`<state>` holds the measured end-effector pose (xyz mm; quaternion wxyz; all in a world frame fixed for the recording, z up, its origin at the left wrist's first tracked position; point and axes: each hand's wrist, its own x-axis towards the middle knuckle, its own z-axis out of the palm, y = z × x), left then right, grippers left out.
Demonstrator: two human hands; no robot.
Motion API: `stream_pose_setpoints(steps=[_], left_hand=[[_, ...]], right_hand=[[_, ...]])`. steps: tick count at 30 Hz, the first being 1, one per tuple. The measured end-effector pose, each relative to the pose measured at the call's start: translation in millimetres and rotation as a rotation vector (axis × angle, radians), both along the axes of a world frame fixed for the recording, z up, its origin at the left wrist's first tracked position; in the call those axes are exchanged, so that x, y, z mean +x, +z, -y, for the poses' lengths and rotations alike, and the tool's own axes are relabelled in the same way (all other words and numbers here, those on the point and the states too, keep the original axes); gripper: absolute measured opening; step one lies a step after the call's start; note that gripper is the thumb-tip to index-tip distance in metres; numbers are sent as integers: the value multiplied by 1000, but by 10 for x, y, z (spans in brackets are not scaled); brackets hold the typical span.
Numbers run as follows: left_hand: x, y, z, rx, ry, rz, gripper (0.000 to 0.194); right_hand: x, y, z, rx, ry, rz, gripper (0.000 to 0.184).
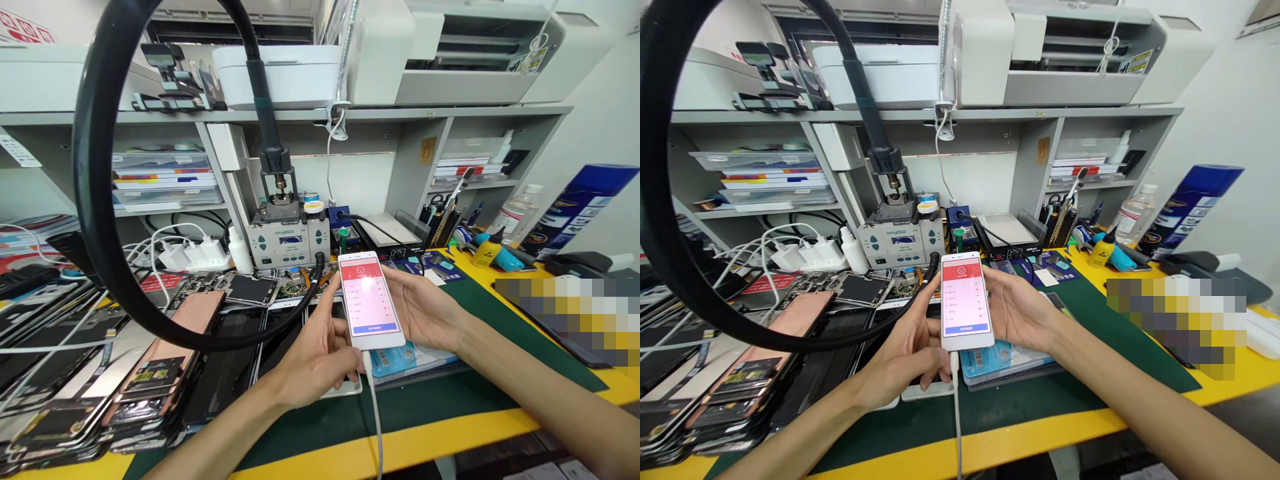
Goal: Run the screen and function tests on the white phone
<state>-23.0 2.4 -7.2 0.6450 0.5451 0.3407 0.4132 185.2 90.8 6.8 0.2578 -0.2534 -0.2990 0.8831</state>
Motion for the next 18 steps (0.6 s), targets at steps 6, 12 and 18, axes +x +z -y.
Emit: stream_pose_setpoints(steps=[6, 12, 18], left_hand=[[21, -14, 12, 18, 10, -1, 113], [44, -15, 21, 24, 19, -55, 114], [48, -50, 20, 35, -5, -79, 113]], right_hand=[[-10, 8, 17, 7, 24, -11, 46], [-17, 35, 46, 7, 103, -43, 47], [-23, 44, 81, 20, 138, -78, 50]])
